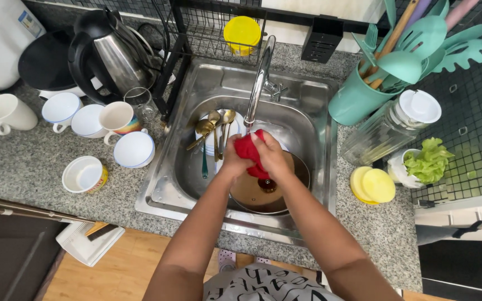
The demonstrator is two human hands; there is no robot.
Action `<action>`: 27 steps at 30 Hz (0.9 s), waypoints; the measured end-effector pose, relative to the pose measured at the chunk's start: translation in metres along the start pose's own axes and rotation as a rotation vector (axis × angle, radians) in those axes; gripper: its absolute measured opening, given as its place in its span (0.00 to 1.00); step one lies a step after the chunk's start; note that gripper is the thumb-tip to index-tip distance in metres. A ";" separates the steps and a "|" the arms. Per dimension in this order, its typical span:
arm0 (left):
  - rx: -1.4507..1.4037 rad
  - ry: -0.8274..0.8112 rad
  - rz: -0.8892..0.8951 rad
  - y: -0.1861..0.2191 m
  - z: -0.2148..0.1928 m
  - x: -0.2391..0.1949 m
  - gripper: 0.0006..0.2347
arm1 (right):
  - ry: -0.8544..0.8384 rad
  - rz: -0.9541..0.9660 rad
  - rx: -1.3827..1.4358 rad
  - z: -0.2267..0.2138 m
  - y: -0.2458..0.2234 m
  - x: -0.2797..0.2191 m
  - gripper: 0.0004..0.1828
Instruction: The person cleans the inside of a refrigerator using a red cloth, wiping the shelves and door compartments. Then, the person washes a glass bottle and its lid in the sink using a yellow sponge and running water.
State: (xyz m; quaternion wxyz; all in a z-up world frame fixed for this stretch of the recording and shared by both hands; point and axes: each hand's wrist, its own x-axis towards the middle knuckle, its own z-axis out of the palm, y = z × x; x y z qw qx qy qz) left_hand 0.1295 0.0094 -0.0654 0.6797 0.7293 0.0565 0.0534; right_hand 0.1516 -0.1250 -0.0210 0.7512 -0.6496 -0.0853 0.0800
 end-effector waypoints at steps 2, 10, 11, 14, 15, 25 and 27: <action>-0.075 0.046 -0.140 -0.008 0.001 0.008 0.36 | 0.079 0.019 -0.072 -0.002 -0.011 -0.009 0.15; -0.269 0.298 0.235 0.044 0.016 -0.002 0.29 | 0.455 0.497 0.334 -0.010 -0.006 -0.008 0.21; -0.185 0.313 0.273 0.042 0.018 -0.004 0.30 | 0.336 0.633 0.595 -0.002 -0.018 -0.011 0.29; -0.253 0.140 0.218 0.028 0.014 -0.005 0.28 | 0.109 0.608 0.938 -0.002 -0.014 -0.001 0.36; -0.401 -0.051 0.119 0.021 0.011 -0.006 0.28 | 0.015 0.464 1.017 -0.005 -0.005 0.005 0.35; -0.901 -0.256 -0.550 0.029 -0.022 -0.008 0.34 | -0.022 0.300 0.491 0.022 0.006 0.019 0.18; -0.883 -0.436 -0.705 0.037 -0.021 -0.005 0.35 | -0.205 0.336 0.521 0.026 -0.040 0.017 0.18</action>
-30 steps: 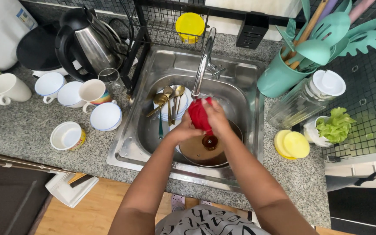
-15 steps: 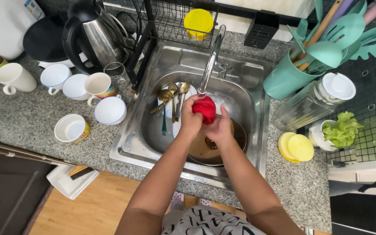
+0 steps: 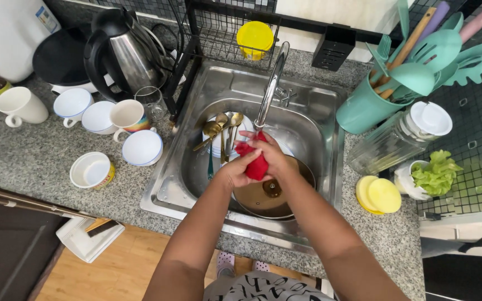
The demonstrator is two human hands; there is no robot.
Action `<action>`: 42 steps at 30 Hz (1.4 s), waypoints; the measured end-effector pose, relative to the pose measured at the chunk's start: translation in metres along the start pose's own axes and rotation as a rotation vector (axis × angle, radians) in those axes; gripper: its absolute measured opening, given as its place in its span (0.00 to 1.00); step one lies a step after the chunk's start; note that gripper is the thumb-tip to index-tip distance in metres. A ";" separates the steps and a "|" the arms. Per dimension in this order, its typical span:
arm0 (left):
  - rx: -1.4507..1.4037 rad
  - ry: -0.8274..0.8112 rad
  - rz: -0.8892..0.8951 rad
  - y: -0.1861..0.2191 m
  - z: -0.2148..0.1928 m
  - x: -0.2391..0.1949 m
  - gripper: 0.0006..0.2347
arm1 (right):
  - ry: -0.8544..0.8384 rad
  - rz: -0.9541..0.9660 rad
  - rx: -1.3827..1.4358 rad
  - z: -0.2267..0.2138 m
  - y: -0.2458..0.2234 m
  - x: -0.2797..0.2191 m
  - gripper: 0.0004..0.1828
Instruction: The person cleans the inside of a refrigerator using a red cloth, wiping the shelves and door compartments. Then, the person washes a glass bottle and its lid in the sink using a yellow sponge and running water.
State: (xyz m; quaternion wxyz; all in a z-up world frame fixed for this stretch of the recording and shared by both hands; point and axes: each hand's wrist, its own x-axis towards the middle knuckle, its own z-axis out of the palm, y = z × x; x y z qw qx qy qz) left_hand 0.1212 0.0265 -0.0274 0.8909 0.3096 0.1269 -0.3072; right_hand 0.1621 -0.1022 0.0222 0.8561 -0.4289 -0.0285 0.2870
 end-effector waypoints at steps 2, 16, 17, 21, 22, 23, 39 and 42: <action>0.052 -0.002 -0.054 -0.003 -0.007 0.009 0.32 | -0.059 0.054 -0.048 0.008 -0.019 -0.007 0.18; 0.631 0.183 0.005 -0.028 -0.031 0.066 0.13 | 0.080 -0.028 -0.326 -0.018 -0.001 0.034 0.22; 0.745 0.323 0.210 -0.031 -0.030 0.067 0.14 | 0.108 -0.065 -0.384 -0.017 0.000 0.036 0.24; 1.183 0.582 0.381 -0.025 0.002 0.039 0.14 | 0.263 -0.133 -0.543 -0.006 0.002 0.036 0.29; 1.182 0.582 0.382 -0.023 0.009 0.034 0.14 | 0.263 -0.133 -0.543 -0.003 0.003 0.036 0.29; 1.199 0.639 0.366 -0.022 0.016 0.029 0.17 | 0.286 -0.149 -0.516 -0.001 0.005 0.034 0.28; -0.219 -0.205 0.227 -0.017 -0.061 0.051 0.32 | -0.157 -0.073 -0.450 -0.020 -0.003 0.022 0.17; -0.272 -0.398 0.234 -0.006 -0.014 0.005 0.30 | -0.156 0.047 -0.421 -0.003 -0.009 0.011 0.15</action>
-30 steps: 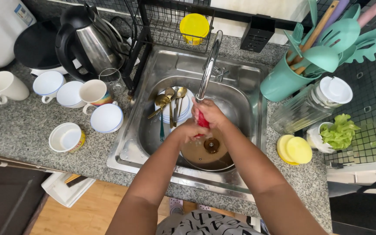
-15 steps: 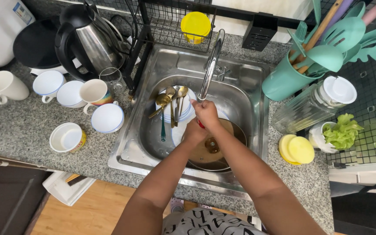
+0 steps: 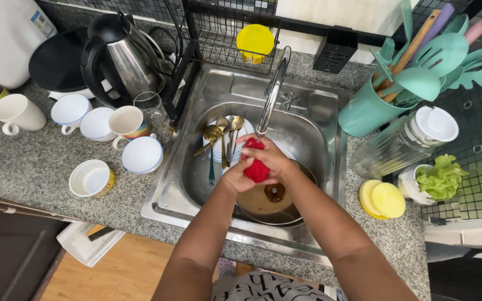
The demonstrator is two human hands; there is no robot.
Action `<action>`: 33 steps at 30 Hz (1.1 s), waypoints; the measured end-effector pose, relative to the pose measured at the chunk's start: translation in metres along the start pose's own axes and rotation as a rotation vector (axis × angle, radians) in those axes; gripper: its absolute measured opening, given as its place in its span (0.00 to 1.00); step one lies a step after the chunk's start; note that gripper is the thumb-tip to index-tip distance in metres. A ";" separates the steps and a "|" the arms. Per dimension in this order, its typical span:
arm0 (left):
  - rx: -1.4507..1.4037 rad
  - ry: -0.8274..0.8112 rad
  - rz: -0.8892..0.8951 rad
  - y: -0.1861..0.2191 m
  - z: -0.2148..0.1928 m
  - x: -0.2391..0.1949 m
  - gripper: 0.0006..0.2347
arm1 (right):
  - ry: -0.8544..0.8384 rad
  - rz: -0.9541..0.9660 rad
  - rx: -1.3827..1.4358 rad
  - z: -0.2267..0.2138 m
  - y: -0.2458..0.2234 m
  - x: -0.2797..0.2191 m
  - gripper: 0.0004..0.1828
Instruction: The person cleans the inside of a refrigerator using a red cloth, wiping the shelves and door compartments. Then, the person washes a glass bottle and its lid in the sink using a yellow sponge and running water.
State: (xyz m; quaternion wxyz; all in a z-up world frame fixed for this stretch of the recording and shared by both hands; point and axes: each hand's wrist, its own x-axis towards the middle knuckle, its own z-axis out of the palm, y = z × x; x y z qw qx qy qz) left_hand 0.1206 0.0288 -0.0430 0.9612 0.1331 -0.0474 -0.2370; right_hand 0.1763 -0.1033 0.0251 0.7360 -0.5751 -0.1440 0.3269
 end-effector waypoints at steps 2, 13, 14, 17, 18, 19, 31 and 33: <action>0.096 0.073 -0.137 0.003 -0.017 0.004 0.28 | -0.004 0.002 0.021 -0.021 0.022 0.011 0.09; 0.820 0.401 -0.488 -0.002 -0.026 0.039 0.09 | 0.149 -0.023 -0.022 -0.016 0.007 0.014 0.24; 0.878 0.357 -0.467 -0.009 -0.043 0.044 0.08 | 0.198 0.003 -0.095 -0.012 0.005 0.014 0.25; 0.973 0.435 -0.298 -0.033 -0.068 0.048 0.08 | 0.298 0.021 -0.213 -0.006 0.006 0.012 0.27; 1.005 0.558 -0.143 -0.041 -0.072 0.048 0.11 | 0.346 0.013 -0.258 -0.005 0.008 0.012 0.27; 1.007 0.555 -0.146 -0.045 -0.068 0.048 0.11 | 0.349 0.011 -0.257 -0.007 0.014 0.015 0.27; 1.380 0.786 0.306 -0.055 -0.015 0.051 0.28 | 0.385 0.017 -0.429 -0.049 0.037 0.035 0.20; 0.923 0.782 0.341 -0.045 -0.011 0.051 0.43 | 0.165 -0.266 -0.546 -0.073 0.029 0.053 0.21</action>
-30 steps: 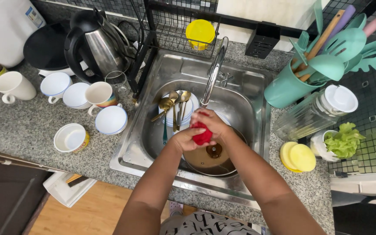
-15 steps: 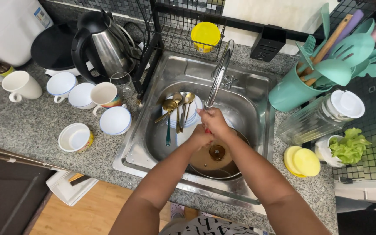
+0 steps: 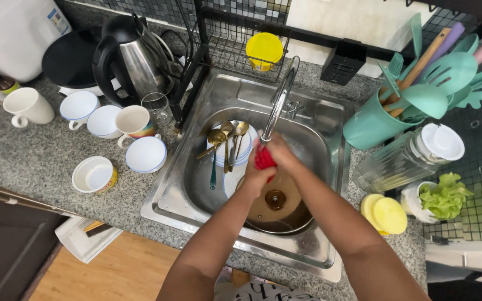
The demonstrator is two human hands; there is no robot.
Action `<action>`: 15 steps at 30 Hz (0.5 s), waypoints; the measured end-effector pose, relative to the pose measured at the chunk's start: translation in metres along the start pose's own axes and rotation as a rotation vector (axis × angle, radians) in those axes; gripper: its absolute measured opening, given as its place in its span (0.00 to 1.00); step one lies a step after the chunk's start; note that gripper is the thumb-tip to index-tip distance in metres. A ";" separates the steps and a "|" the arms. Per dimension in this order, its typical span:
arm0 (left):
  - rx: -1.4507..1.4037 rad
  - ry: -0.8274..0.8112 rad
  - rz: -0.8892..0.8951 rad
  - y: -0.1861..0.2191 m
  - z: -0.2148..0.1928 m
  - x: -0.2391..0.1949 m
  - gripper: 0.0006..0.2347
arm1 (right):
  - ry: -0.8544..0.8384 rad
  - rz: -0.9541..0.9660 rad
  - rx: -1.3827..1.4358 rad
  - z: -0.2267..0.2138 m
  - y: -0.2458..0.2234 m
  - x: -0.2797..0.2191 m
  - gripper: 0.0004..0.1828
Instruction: The person cleans the inside of a refrigerator using a red cloth, wiping the shelves and door compartments. Then, the person washes a glass bottle and its lid in the sink using a yellow sponge and running water.
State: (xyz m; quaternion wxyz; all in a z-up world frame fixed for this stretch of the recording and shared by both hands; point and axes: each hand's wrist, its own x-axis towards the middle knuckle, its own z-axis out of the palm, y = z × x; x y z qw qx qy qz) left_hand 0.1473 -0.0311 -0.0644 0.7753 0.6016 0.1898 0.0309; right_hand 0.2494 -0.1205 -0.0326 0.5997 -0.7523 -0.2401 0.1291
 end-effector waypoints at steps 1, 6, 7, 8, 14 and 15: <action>-0.004 0.007 0.004 0.002 -0.002 0.006 0.43 | -0.008 -0.004 -0.002 0.012 0.070 -0.029 0.21; -0.497 -0.188 -0.311 0.022 -0.004 0.015 0.22 | 0.874 -0.430 -0.811 -0.089 0.080 0.079 0.26; -0.503 -0.179 -0.304 0.020 -0.001 0.015 0.22 | 0.865 -0.438 -0.806 -0.096 0.099 0.092 0.26; -0.599 -0.179 -0.213 0.019 0.002 0.015 0.22 | 0.732 -0.216 -0.492 -0.102 0.118 0.105 0.24; -0.653 -0.071 -0.222 0.042 -0.001 -0.011 0.25 | 0.627 0.124 0.058 -0.093 0.112 0.116 0.22; -0.619 -0.077 -0.207 0.043 -0.004 -0.015 0.27 | 0.655 0.194 0.106 -0.091 0.104 0.115 0.21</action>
